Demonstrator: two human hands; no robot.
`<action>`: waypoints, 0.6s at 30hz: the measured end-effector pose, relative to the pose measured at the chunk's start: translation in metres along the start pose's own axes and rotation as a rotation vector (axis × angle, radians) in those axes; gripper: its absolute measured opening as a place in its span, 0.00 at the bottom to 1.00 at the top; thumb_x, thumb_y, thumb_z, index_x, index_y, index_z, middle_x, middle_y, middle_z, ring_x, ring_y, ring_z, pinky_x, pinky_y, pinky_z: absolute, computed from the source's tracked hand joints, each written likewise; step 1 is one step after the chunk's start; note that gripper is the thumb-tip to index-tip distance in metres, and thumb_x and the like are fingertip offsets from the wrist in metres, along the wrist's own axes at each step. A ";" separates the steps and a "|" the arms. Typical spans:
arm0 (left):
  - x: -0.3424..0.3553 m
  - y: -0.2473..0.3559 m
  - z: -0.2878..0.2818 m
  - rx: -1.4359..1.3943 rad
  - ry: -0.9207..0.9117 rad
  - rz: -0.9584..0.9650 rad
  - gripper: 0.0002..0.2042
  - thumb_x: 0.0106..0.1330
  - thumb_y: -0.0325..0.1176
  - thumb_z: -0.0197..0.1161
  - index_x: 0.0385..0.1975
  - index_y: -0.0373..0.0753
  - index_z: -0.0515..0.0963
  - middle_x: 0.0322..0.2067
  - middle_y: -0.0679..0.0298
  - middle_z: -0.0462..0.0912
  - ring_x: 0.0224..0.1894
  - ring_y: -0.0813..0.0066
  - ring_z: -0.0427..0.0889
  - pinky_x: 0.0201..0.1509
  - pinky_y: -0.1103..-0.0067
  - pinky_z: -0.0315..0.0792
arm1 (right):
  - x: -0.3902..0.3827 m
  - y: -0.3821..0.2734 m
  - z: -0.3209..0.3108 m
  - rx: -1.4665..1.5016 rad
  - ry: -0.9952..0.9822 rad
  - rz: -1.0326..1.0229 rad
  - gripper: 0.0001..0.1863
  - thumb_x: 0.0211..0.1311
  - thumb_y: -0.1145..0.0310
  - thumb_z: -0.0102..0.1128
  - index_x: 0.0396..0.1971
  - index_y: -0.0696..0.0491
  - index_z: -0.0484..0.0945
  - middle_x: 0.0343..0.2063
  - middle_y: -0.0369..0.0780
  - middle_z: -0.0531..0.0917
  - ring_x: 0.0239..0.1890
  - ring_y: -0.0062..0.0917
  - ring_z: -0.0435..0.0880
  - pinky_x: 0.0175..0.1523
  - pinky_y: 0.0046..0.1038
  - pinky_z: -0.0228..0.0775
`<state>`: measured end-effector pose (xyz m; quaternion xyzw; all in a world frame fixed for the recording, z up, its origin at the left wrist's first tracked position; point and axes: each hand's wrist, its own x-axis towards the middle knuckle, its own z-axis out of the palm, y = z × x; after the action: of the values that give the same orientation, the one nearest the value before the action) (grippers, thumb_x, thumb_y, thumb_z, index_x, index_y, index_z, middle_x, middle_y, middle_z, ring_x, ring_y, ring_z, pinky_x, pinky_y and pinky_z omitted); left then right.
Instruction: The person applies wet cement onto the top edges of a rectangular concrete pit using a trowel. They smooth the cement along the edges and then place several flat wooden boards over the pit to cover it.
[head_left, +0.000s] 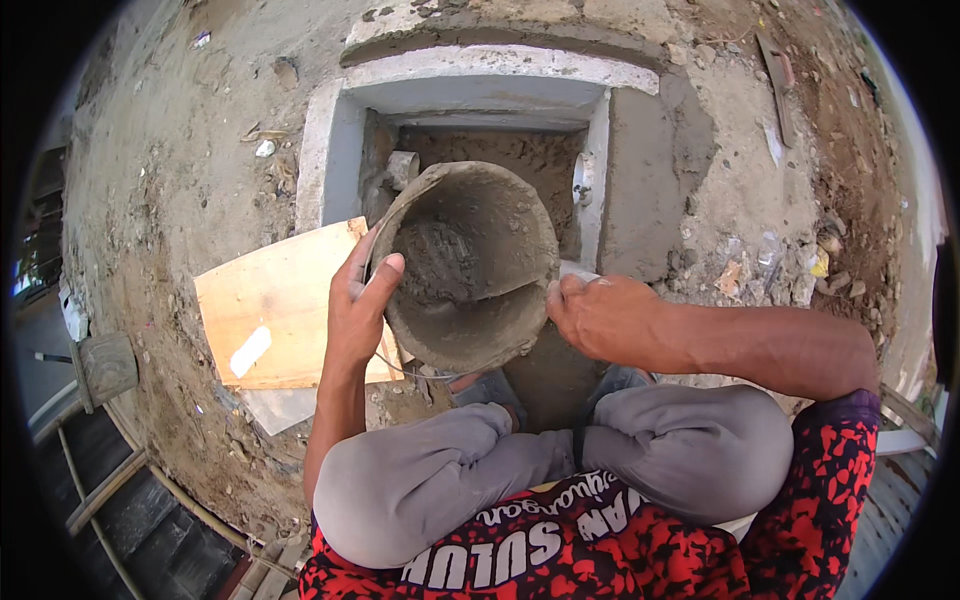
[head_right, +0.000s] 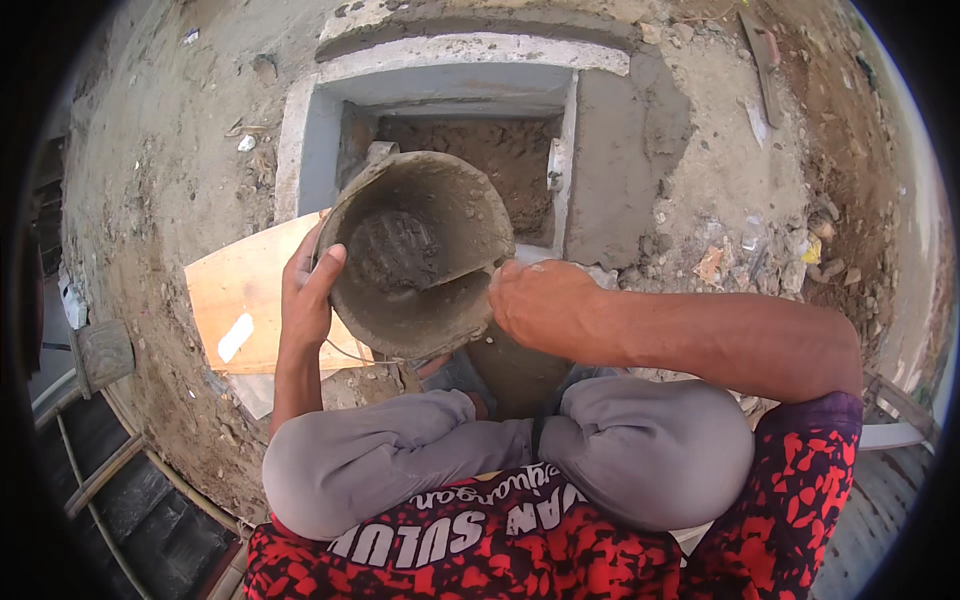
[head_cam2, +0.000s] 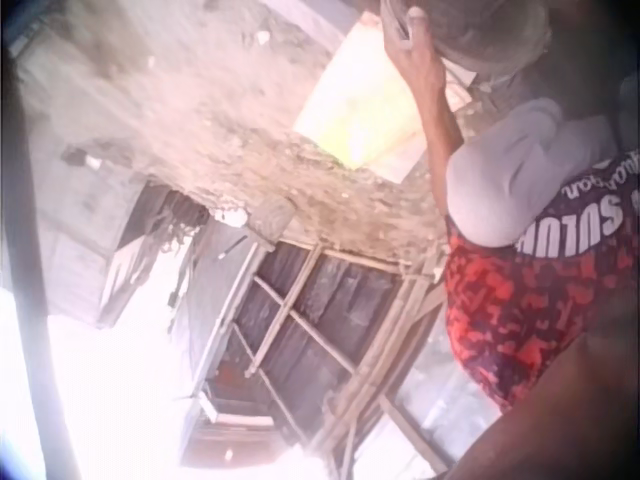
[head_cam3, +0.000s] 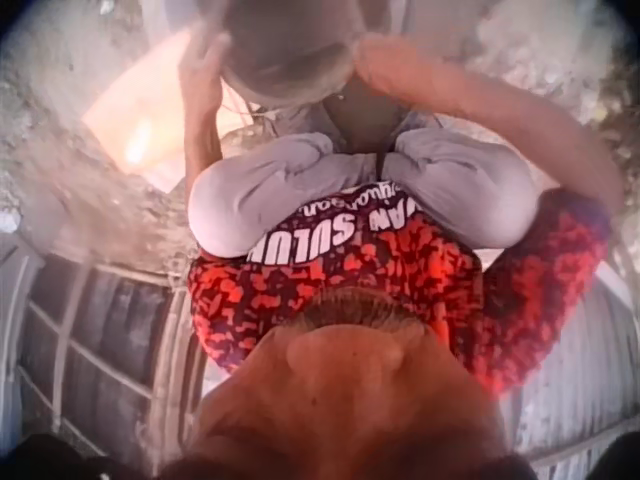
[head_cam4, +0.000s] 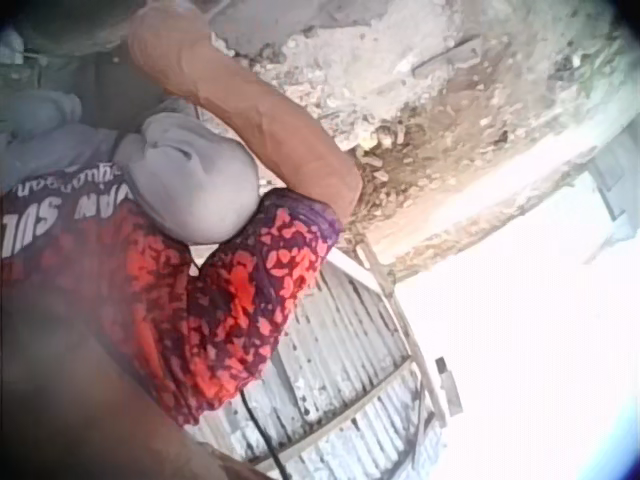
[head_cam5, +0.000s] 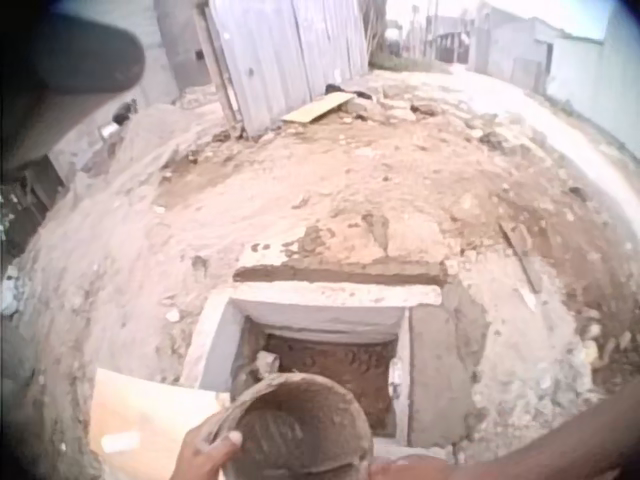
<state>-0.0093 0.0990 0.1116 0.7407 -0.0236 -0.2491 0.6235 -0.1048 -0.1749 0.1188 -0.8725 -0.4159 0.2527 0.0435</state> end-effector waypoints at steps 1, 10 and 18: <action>-0.001 -0.002 -0.003 -0.001 0.002 0.002 0.26 0.67 0.36 0.59 0.62 0.28 0.67 0.54 0.55 0.76 0.56 0.70 0.73 0.62 0.76 0.64 | -0.002 0.003 -0.007 0.009 0.006 0.002 0.27 0.56 0.74 0.53 0.55 0.72 0.66 0.35 0.53 0.79 0.27 0.33 0.83 0.33 0.26 0.77; 0.015 0.002 -0.009 -0.009 -0.076 -0.031 0.31 0.65 0.40 0.62 0.62 0.26 0.65 0.55 0.52 0.75 0.58 0.66 0.73 0.64 0.73 0.64 | 0.006 -0.010 0.022 -0.092 0.350 0.013 0.19 0.58 0.70 0.54 0.45 0.69 0.73 0.30 0.48 0.79 0.33 0.35 0.85 0.34 0.32 0.79; 0.016 0.011 0.011 0.077 0.007 -0.005 0.28 0.67 0.39 0.59 0.61 0.26 0.65 0.55 0.53 0.75 0.57 0.67 0.74 0.64 0.73 0.63 | 0.014 -0.015 0.035 0.011 0.437 0.030 0.21 0.61 0.69 0.50 0.49 0.69 0.70 0.34 0.50 0.78 0.31 0.34 0.86 0.31 0.30 0.79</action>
<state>0.0027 0.0808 0.1152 0.7652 -0.0293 -0.2471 0.5938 -0.1246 -0.1592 0.0872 -0.9124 -0.3822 0.0605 0.1336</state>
